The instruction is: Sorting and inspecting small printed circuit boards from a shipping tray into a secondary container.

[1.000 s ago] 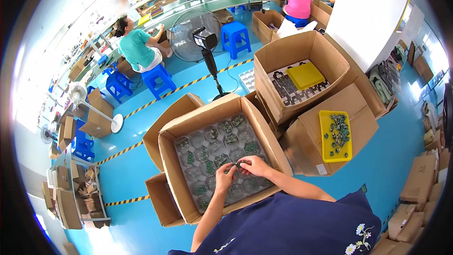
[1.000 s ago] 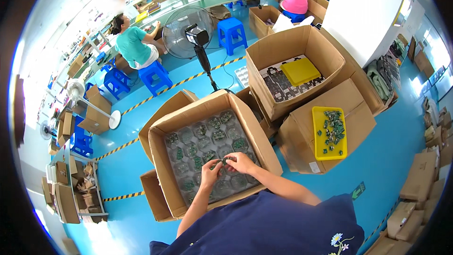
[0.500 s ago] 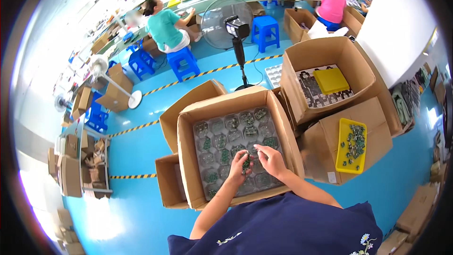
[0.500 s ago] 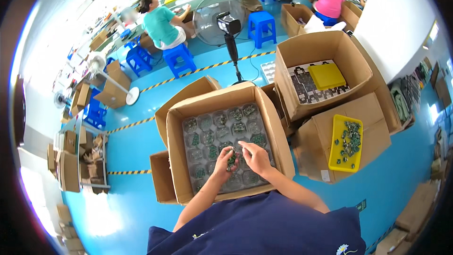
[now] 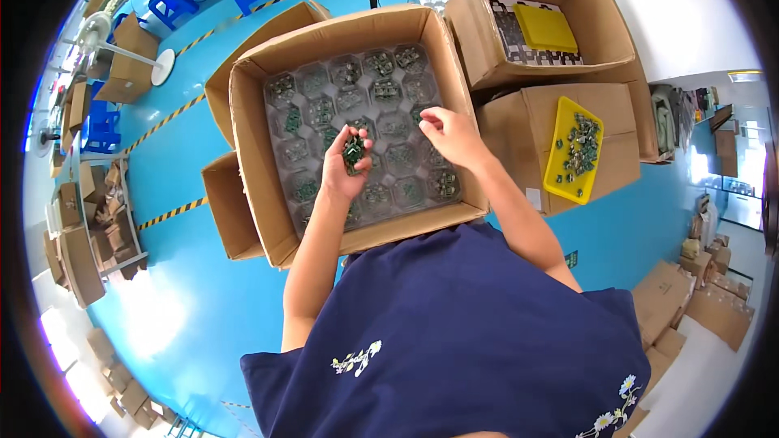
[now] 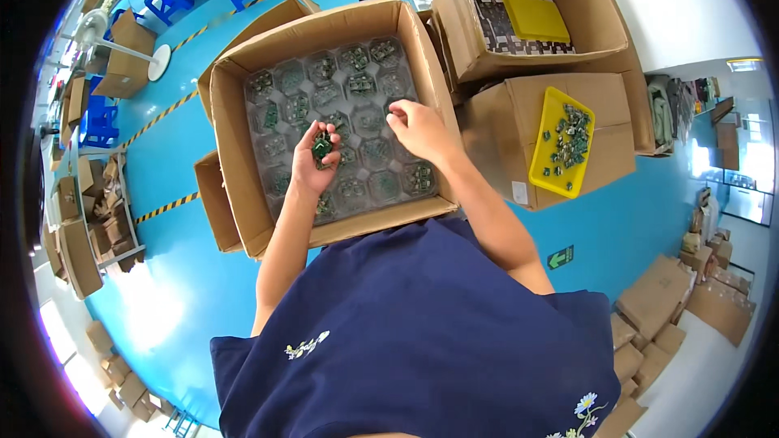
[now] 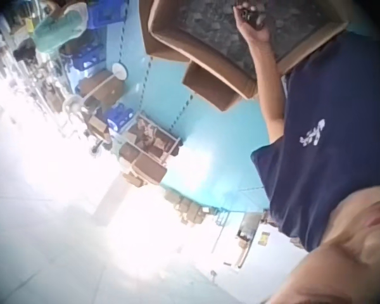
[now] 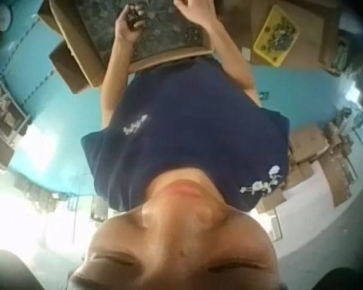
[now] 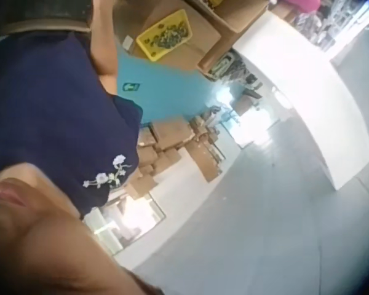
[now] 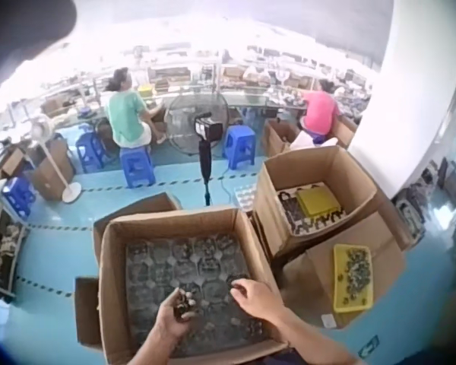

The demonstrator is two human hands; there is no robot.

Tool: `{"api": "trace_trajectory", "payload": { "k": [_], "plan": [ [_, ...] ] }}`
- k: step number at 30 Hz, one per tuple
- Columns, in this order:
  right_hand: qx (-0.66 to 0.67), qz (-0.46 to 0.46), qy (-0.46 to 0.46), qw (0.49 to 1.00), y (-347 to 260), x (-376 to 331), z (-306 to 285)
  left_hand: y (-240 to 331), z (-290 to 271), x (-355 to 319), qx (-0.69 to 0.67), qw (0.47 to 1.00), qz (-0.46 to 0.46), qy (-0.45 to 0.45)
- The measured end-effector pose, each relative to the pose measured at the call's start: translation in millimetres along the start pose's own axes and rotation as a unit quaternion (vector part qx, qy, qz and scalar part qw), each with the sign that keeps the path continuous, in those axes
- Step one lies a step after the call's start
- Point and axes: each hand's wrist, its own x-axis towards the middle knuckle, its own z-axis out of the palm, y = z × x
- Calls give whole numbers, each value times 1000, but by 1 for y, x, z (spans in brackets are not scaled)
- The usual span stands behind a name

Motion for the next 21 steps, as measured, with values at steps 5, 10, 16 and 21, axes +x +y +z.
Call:
{"api": "trace_trajectory", "payload": {
  "k": [5,10,16,21],
  "plan": [
    [-277,8,-50,960,4,-11,6,-12,-3,-7,101,992,21,78],
    [-419,11,-201,885,16,0,5,-15,5,-4,96,993,6,69],
    [-428,-102,-332,834,7,-21,-1,-16,26,-15,120,992,-6,51],
    [-543,-231,-337,733,67,-51,30,-22,-5,3,93,994,-47,36]
  ]
}}
